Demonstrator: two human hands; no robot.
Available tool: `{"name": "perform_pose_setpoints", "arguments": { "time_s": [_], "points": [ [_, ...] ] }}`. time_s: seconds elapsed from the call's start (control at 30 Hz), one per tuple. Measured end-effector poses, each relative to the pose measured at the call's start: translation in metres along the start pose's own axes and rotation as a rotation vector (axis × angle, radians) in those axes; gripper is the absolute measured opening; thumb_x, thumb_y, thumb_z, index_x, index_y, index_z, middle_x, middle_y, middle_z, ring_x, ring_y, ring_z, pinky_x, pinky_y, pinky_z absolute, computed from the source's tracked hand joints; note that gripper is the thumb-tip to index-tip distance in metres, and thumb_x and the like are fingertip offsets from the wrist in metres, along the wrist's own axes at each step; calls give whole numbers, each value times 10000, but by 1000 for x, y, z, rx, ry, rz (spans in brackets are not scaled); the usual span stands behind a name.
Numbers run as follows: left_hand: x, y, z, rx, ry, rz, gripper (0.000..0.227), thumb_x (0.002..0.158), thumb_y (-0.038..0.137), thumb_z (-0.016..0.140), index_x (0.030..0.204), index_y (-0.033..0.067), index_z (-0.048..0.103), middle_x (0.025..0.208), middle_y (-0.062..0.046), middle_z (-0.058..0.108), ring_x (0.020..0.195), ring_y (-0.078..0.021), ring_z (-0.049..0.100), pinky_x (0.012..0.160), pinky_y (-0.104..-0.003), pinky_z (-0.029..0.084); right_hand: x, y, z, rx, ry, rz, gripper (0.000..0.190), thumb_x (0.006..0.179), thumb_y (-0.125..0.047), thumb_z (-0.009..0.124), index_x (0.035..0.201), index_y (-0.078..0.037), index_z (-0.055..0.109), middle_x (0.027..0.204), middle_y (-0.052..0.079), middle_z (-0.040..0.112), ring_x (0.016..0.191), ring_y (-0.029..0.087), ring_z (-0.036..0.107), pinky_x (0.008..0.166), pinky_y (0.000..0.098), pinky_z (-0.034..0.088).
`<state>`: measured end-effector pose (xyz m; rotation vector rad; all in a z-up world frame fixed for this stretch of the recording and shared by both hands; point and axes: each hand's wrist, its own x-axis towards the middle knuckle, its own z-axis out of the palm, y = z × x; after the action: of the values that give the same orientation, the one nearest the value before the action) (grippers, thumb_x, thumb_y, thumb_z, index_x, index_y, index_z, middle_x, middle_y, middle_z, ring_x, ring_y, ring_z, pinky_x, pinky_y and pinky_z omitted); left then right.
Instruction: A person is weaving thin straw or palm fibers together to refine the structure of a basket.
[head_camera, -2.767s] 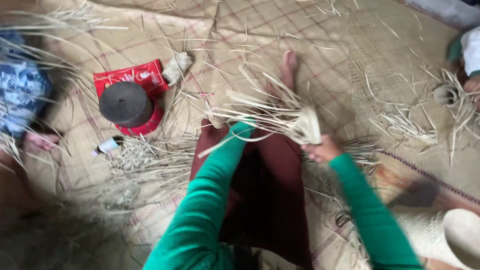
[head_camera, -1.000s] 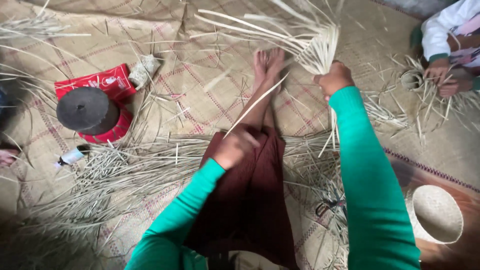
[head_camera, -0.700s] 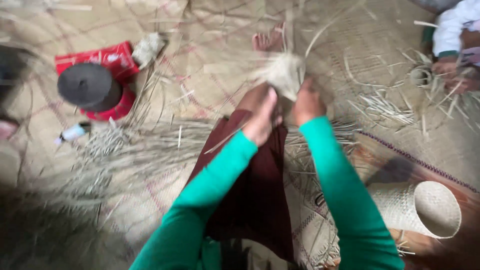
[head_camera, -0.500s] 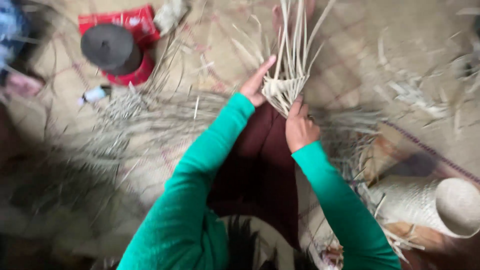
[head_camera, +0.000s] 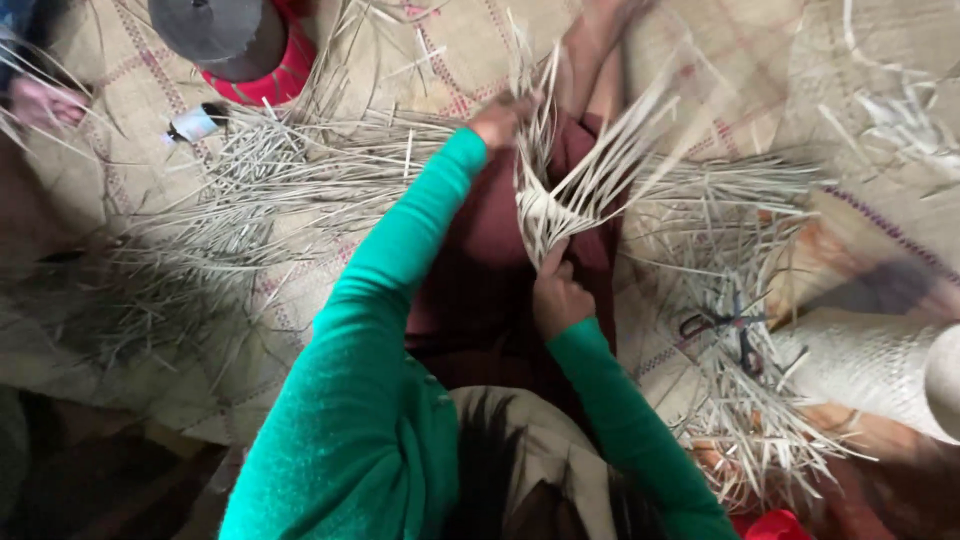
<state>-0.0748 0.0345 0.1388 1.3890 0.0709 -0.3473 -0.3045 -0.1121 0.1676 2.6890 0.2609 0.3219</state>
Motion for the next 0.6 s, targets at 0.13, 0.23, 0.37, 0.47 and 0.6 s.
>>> {"name": "perform_pose_setpoints", "arguments": {
  "time_s": [0.13,0.23,0.37,0.47,0.6],
  "points": [
    [-99,78,-40,733,102,-91,968,651,733,158,1178,-21,458,1163,-236,489,1085,-349,490,917,-482,366,16,6,-19,281,-396,28,620,810,-109,391,1327,90,112,817,175,530,477,301,573,431,437,486],
    [-141,62,-52,774,384,134,530,832,507,403,661,58,627,607,-123,587,566,-269,548,582,-361,438,16,3,-23,176,-243,73,586,809,-131,378,1334,36,176,774,126,539,407,267,552,352,418,462],
    [-167,46,-18,455,271,644,205,811,277,573,913,109,628,840,-105,606,928,-306,562,865,-415,401,24,2,-58,433,-458,114,612,853,-46,307,1383,-13,3,995,179,444,767,376,578,579,500,494],
    [-166,37,1,531,238,805,269,815,298,608,935,60,572,880,-128,556,970,-319,504,923,-450,335,28,3,-85,463,-444,113,665,829,12,332,1382,-18,-36,1065,199,421,829,373,559,594,500,494],
    [-163,14,2,417,278,782,366,834,271,609,773,-77,513,740,-251,507,850,-438,512,957,-569,231,22,1,-90,483,-375,105,727,787,56,350,1383,-13,-59,1062,210,420,830,369,549,574,488,498]
  ]
}}
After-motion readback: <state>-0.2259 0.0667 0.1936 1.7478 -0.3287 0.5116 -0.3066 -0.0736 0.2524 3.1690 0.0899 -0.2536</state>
